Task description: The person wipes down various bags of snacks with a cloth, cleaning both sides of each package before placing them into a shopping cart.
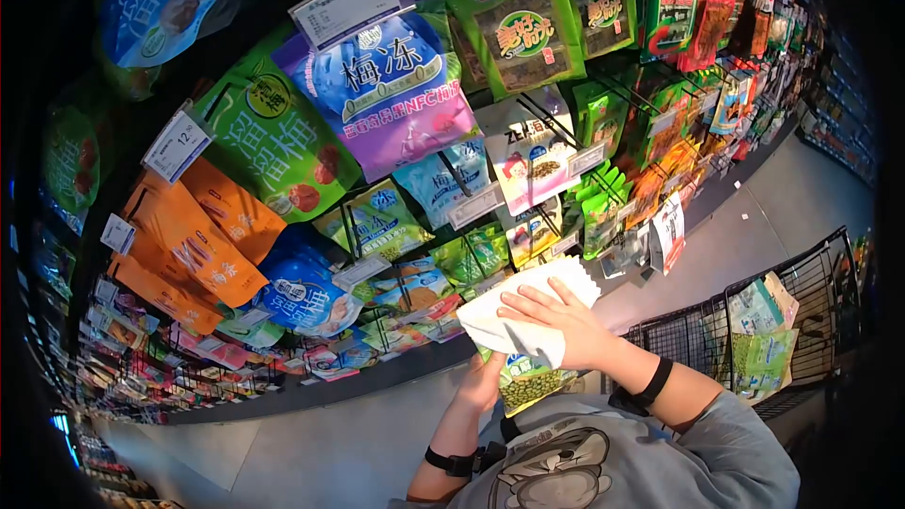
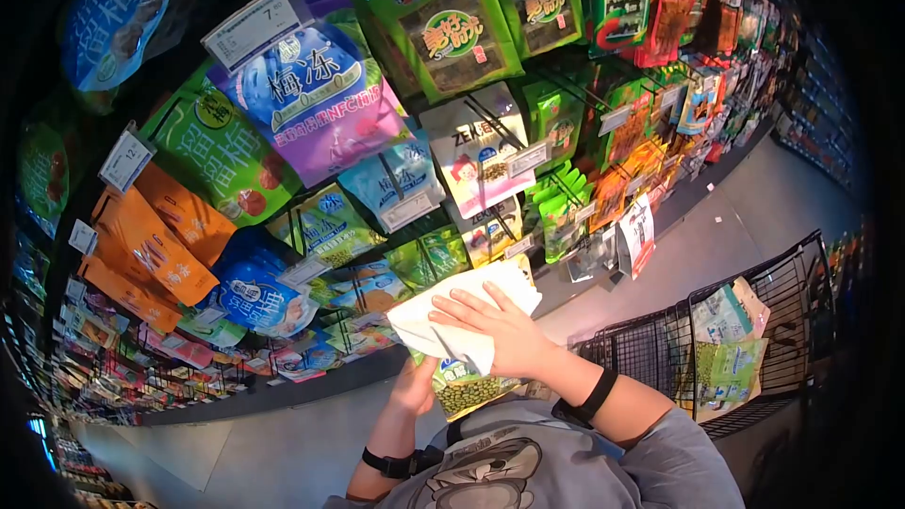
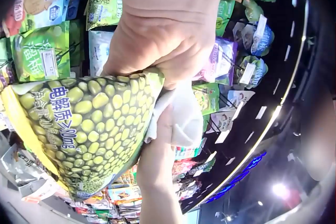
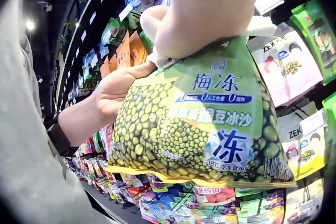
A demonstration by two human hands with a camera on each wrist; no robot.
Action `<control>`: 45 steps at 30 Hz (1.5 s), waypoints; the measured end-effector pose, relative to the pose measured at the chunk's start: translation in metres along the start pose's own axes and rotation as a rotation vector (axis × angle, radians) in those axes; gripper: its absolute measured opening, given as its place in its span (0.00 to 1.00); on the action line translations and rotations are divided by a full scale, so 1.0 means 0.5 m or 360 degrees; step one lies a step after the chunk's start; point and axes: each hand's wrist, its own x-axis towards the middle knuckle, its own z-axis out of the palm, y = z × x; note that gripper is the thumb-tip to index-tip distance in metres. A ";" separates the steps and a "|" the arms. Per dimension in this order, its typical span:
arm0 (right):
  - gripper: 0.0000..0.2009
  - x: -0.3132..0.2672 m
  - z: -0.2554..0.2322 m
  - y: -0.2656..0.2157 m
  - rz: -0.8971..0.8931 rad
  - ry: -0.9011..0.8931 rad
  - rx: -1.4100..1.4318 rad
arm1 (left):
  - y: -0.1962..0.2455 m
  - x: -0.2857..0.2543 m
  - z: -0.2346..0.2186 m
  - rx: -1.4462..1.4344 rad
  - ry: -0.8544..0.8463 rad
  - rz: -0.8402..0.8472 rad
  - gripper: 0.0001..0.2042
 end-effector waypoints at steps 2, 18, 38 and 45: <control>0.30 -0.005 -0.002 0.016 -0.0011 0.0000 -0.0046 | 0.001 0.001 0.006 -0.0049 -0.0005 -0.0011 0.22; 0.35 0.011 0.008 -0.032 0.0125 -0.0145 0.0108 | 0.038 0.020 0.037 -0.0351 0.0380 -0.0193 0.23; 0.27 -0.131 0.059 0.102 -0.0064 -0.0130 -0.0190 | 0.094 0.044 -0.043 -0.1118 0.0011 0.0161 0.28; 0.24 -0.064 0.049 0.105 0.0786 0.0787 0.1113 | 0.091 0.042 -0.013 -0.0888 0.0124 0.0100 0.29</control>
